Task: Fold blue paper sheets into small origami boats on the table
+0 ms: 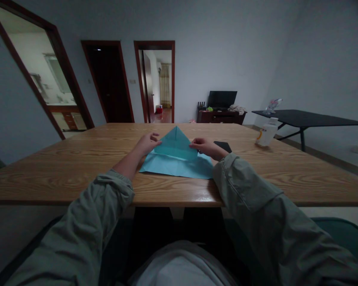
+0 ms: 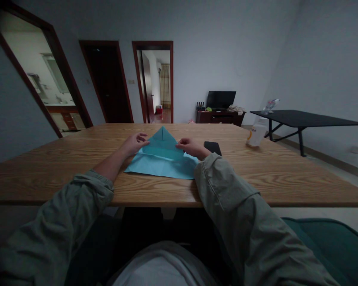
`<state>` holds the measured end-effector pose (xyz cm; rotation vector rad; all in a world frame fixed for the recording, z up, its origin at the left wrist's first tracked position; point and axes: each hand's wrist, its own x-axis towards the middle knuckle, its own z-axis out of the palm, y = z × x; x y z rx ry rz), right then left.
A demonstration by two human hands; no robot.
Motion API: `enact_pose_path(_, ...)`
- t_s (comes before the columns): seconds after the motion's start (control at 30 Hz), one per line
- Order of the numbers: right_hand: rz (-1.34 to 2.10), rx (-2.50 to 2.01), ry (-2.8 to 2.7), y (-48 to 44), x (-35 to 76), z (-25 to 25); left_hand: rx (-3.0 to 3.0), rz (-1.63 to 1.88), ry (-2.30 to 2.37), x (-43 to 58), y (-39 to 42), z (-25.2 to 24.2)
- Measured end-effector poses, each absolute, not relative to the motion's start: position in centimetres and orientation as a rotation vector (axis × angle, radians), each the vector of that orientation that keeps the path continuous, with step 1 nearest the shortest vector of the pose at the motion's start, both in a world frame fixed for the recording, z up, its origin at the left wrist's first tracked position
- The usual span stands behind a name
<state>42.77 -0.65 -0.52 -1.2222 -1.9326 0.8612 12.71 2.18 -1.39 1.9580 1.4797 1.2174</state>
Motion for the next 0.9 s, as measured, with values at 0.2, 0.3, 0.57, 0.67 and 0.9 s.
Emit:
enact_pose_path(0.2, 0.458, -1.108, -1.816, -1.2, 41.0, 0.2, 2.01, 1.35, 1.42, 17.0, 0.3, -0.1)
enact_pose_path(0.3, 0.353, -1.081, -1.871, -2.2, 39.2, 0.2, 1.827, 1.125, 1.103, 19.9, -1.0, 0.1)
enact_pose_path(0.57, 0.385, -0.887, -2.094, -4.1, 37.0, 0.0, 1.847, 1.337, 1.006, 20.4, -0.3, -0.4)
enact_pose_path(0.67, 0.296, -0.946, -2.026, -3.9, 38.1, 0.5, 1.799, 1.287, 1.058, 19.1, 0.4, -0.5)
enact_pose_path(0.9, -0.052, -1.064, -1.795, -1.2, 42.4, 0.4, 1.658, 1.089, 0.976, 17.3, -0.2, -0.4)
